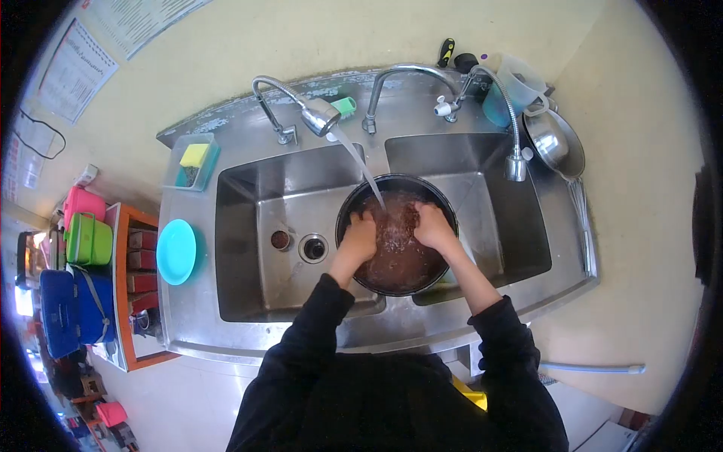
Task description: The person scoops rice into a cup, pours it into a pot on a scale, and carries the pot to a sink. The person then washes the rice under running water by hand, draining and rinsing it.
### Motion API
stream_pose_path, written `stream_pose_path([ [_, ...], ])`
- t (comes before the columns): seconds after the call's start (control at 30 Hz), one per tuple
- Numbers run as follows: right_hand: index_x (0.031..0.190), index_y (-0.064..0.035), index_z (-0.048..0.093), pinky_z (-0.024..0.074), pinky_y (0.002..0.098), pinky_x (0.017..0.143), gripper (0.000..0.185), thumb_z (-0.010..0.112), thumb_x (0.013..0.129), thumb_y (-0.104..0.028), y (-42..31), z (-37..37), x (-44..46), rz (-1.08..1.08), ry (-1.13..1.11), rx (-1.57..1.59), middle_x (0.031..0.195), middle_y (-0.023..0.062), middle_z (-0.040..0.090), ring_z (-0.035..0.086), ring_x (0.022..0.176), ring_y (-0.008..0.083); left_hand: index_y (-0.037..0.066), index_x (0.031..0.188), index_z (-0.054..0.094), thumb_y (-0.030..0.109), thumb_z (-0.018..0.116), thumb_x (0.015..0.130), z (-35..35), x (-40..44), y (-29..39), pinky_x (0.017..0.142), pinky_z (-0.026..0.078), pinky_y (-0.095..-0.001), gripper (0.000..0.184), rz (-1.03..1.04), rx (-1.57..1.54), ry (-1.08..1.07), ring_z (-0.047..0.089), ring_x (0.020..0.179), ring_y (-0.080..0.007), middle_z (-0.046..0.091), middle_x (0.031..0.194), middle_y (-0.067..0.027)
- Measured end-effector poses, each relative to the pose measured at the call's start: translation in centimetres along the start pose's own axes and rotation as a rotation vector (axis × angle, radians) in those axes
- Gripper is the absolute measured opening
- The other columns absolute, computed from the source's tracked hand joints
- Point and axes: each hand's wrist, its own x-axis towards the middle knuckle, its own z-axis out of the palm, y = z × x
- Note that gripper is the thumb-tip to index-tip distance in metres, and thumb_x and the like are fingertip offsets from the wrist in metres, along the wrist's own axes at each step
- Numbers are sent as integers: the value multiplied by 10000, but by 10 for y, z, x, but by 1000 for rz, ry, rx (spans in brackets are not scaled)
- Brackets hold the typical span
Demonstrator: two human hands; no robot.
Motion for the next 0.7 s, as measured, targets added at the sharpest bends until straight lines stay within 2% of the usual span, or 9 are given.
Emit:
stream_pose_path([
  [0.13,1124,42,524,427,380,901,505,508,620,32,5,19,17,-27,-52,21,1092,272,543,510,1065,379,-93,1183,309,30,616,695,26,19,4,825,473,-455,589,-8,69,9,521,998,-476,377,1179,-368],
  [0.17,1186,2,489,453,360,870,538,520,650,37,8,21,27,-2,-192,-29,1125,225,557,552,1039,328,-88,1228,265,41,634,671,18,24,8,834,473,-430,681,-31,47,-176,532,997,-460,379,1216,-366],
  [0.3,1275,-101,423,473,310,806,576,567,728,7,21,31,42,206,-669,829,1094,65,567,562,940,170,-58,1276,235,42,636,638,54,59,-28,830,468,-412,760,263,-195,-82,557,979,-421,496,1131,-323],
  [0.4,1195,-28,484,485,323,755,455,556,746,-13,-15,3,19,221,-464,717,1015,101,595,582,897,186,-62,1190,385,30,608,636,29,40,-16,826,460,-419,604,339,-278,85,564,961,-409,560,1039,-297],
  [0.47,1118,-2,530,484,323,742,383,576,742,-60,-18,-8,15,211,-496,716,931,112,614,595,847,194,-70,1068,511,19,594,639,-9,22,3,827,455,-429,446,265,-340,-36,565,959,-400,579,983,-295],
  [0.5,1080,11,553,483,322,735,354,587,741,-84,-21,-13,14,203,-513,715,889,118,624,602,822,198,-73,888,589,22,583,641,-8,21,4,844,450,-432,264,153,-253,34,566,947,-408,586,973,-287],
  [0.6,1008,-19,608,476,340,751,306,599,727,-139,-35,-17,-7,7,-188,528,864,131,652,621,806,246,-58,896,596,71,584,667,-9,12,9,848,452,-432,264,-1,-102,67,571,936,-411,602,930,-276],
  [0.63,1007,4,602,483,357,756,359,599,728,-222,-30,1,4,220,-191,395,890,197,644,636,838,287,-35,909,611,157,561,721,-18,11,17,833,460,-435,273,-76,-143,-49,576,934,-411,601,945,-271],
  [0.7,988,44,592,482,370,775,412,607,719,-269,-34,-3,-2,235,-72,184,855,224,635,637,843,304,-46,882,615,168,564,726,-14,4,28,786,481,-441,270,-105,-111,54,590,907,-405,597,926,-288],
])
